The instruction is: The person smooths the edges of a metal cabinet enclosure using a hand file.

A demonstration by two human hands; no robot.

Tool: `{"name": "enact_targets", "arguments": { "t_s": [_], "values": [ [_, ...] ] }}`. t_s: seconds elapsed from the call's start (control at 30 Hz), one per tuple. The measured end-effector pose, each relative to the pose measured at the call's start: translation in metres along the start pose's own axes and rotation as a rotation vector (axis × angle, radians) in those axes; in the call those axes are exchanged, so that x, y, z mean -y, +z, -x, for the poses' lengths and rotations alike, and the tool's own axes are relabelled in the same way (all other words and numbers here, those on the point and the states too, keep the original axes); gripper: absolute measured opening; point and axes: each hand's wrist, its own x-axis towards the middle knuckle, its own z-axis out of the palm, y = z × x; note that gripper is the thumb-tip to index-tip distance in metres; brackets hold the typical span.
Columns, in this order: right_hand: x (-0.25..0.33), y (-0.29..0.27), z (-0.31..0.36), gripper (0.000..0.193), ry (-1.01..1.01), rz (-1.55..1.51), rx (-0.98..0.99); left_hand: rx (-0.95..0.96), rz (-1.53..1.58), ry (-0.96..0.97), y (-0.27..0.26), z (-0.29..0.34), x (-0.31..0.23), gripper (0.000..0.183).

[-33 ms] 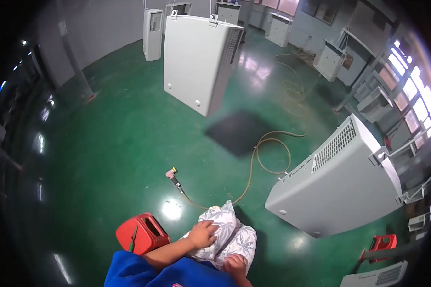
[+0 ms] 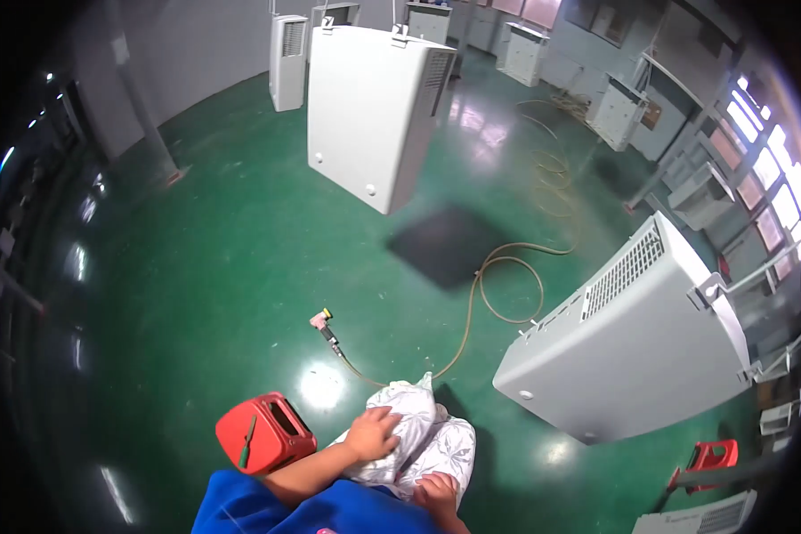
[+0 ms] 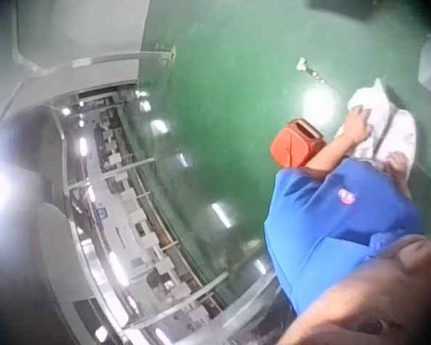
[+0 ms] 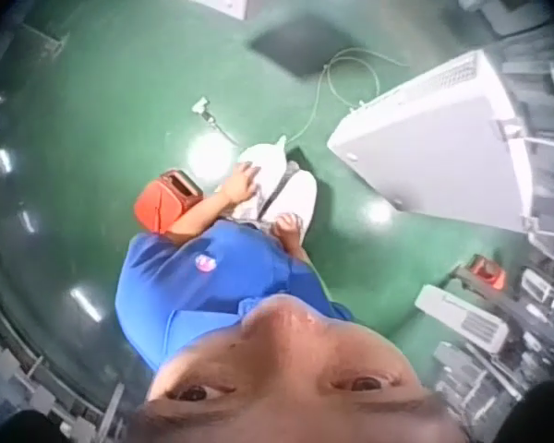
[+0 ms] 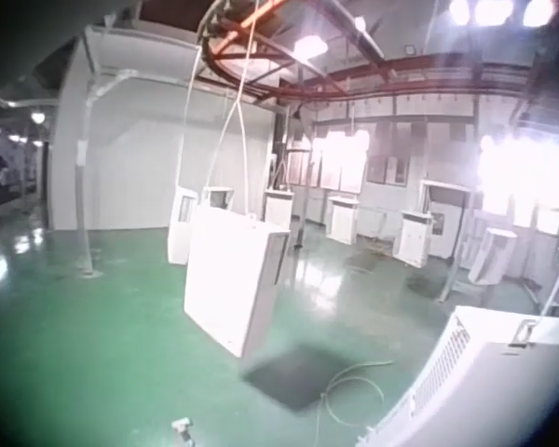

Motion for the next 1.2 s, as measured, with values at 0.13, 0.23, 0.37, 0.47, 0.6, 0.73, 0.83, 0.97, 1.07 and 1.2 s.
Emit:
{"name": "enact_targets", "arguments": {
  "t_s": [0.13,0.23,0.37,0.47,0.6,0.73,0.83,0.97,1.07,1.2],
  "values": [
    [-0.009,0.003,-0.001,0.010,-0.123,0.066,0.069,-0.196,0.113,-0.187,-0.023,0.031,0.002,0.049],
    [0.003,0.008,-0.024,0.011,-0.074,0.052,0.233,-0.271,0.311,-0.429,-0.031,0.061,0.035,0.046],
    [0.004,0.002,-0.045,0.007,-0.195,0.034,0.256,-0.442,0.265,-0.730,-0.016,0.118,0.098,0.025],
    [0.008,0.003,-0.048,0.008,-0.225,0.027,0.322,-0.430,0.290,-1.000,-0.011,0.175,0.139,0.026],
    [0.024,0.007,-0.047,0.007,-0.245,0.136,0.339,-0.317,0.153,-1.245,0.012,0.251,0.221,0.034],
    [0.029,0.000,-0.051,0.007,-0.040,0.268,0.366,-0.197,0.240,-1.505,0.008,0.252,0.288,0.042],
    [0.034,-0.010,-0.057,0.006,0.132,0.254,0.383,-0.160,0.204,-1.552,0.034,0.263,0.335,0.037],
    [0.055,-0.013,-0.075,0.006,0.287,0.324,0.354,-0.007,0.093,-1.581,0.050,0.246,0.373,0.029],
    [0.059,-0.002,-0.089,0.008,0.340,0.382,0.349,-0.005,-0.038,-1.646,0.066,0.246,0.397,0.024],
    [0.050,0.008,-0.086,0.014,0.420,0.367,0.339,0.018,-0.065,-1.476,0.067,0.217,0.404,0.027]
  ]
}}
